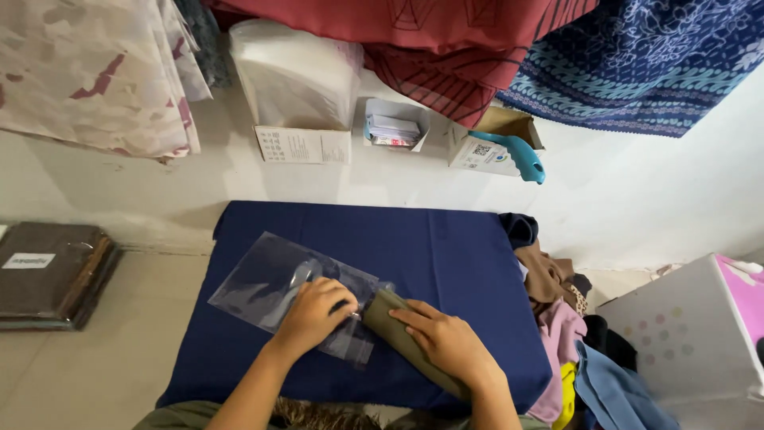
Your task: The person folds a green scarf on a blue mat, uses a lint roller to clean the fabric, and then places the folded scarf into a clear plastic bag. The person seals the bag and places it on a stack of similar packaged items.
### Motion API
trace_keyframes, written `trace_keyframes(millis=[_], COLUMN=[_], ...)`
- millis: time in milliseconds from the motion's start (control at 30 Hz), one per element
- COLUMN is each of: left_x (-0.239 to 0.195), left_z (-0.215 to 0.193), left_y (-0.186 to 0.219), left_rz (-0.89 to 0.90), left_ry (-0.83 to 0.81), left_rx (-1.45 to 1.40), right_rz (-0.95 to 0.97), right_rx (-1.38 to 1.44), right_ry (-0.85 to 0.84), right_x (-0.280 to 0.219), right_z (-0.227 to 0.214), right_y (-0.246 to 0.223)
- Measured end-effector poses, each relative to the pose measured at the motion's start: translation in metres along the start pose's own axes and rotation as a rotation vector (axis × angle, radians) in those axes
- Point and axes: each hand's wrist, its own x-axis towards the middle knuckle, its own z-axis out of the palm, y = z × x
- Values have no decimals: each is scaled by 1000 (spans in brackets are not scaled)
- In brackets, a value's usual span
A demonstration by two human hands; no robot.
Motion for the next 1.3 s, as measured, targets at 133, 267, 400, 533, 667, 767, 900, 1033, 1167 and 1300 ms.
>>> trace_keyframes(millis=[133,267,400,533,667,767,900,1033,1167,1300], left_x=[1,-1,-7,-11,-9,-14,-16,-21,-8,-9], left_z=[-2,-11,-12,-13,-8,-4,-6,27,71,33], left_y=[2,18,30,39,44,47,56,46,24,73], left_rz=[7,54,105,311,459,443,515,-140,-770,-909], left_ry=[197,284,296,330,366,273,445,1040,962,652], left_rx=[-169,-225,-184,-55,-12,-54,97,-342,-1431,-1729], right_rz=[9,-131,-250,-271,-87,-172,-135,-86,-21,-33], right_rx=[-83,-223,-339,-268,-83,-118,-148,-162,-147,-172], right_ry=[34,127,262,228,125,197,204,313,375,373], right_x=[-3,-7,-8,-10,-10,-8,-5,-4,-1,0], right_z=[2,3,12,-1,1,8,12,13,13,13], right_y=[-5,-18,-24,-41,-41,-36,-29,-18,-12,-13])
